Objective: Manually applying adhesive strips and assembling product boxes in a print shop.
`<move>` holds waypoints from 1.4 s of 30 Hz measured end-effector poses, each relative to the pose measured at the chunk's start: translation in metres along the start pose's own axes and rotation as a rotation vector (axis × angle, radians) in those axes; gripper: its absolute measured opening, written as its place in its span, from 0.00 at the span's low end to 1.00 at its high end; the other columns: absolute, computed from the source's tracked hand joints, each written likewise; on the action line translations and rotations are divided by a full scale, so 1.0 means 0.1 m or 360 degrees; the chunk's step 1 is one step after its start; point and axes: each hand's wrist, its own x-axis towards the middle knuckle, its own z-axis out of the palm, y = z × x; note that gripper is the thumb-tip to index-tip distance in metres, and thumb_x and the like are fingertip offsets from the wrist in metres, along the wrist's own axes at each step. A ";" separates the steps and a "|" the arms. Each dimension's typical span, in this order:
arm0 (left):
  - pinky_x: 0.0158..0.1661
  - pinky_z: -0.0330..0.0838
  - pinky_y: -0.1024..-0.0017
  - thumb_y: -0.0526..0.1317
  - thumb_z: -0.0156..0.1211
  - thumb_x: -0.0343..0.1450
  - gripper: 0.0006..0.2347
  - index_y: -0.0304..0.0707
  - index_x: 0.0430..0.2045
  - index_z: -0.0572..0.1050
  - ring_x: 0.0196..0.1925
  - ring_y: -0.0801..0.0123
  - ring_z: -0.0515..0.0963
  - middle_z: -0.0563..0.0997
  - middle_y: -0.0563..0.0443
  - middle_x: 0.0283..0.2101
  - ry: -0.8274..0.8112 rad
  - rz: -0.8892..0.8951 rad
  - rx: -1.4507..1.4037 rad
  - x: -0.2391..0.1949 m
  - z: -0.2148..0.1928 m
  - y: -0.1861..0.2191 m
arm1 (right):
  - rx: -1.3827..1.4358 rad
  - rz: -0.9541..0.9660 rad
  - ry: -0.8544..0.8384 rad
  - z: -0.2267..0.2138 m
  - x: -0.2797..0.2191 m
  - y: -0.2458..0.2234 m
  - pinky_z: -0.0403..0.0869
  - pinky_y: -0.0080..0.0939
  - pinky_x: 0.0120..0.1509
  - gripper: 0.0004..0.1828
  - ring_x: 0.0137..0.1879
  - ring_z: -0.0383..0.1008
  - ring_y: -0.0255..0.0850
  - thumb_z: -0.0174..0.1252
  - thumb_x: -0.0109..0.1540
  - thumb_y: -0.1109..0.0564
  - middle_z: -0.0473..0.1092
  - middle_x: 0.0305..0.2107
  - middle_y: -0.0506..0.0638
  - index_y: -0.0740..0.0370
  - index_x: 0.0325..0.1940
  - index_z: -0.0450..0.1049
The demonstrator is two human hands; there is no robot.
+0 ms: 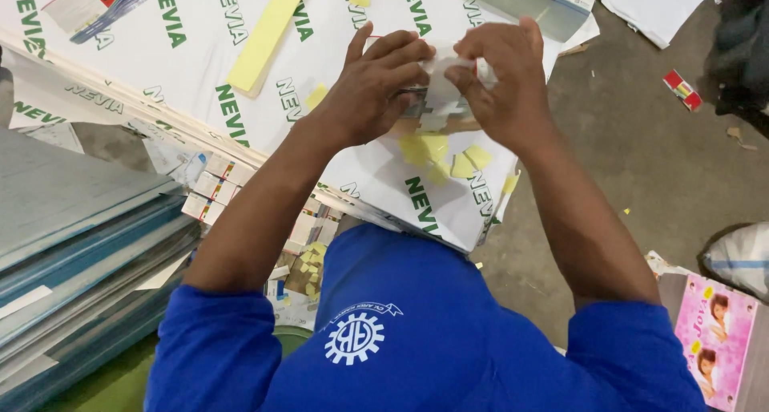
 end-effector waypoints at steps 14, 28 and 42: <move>0.74 0.31 0.45 0.32 0.67 0.71 0.21 0.40 0.54 0.62 0.76 0.58 0.62 0.76 0.51 0.62 0.0082 -0.0086 -0.0286 -0.04 0.02 -0.02 | 0.0319 0.0365 -0.0307 0.13 0.28 0.24 0.68 0.40 0.59 0.10 0.34 0.71 0.35 0.70 0.66 0.58 0.80 0.41 0.49 0.64 0.41 0.74; 0.76 0.34 0.47 0.34 0.71 0.71 0.25 0.40 0.59 0.62 0.74 0.55 0.66 0.73 0.46 0.64 0.0213 -0.0020 -0.0325 -0.08 0.05 -0.06 | 0.0437 0.0288 -0.0169 0.18 0.26 0.28 0.78 0.33 0.52 0.21 0.51 0.81 0.36 0.72 0.64 0.66 0.80 0.46 0.54 0.66 0.51 0.65; 0.77 0.35 0.49 0.37 0.71 0.72 0.27 0.39 0.62 0.61 0.74 0.54 0.64 0.68 0.45 0.65 0.0381 0.0059 -0.0174 -0.15 0.03 0.04 | -0.0269 0.0491 -0.0262 0.32 0.64 0.41 0.69 0.54 0.53 0.21 0.37 0.79 0.45 0.75 0.65 0.46 0.78 0.31 0.53 0.60 0.49 0.74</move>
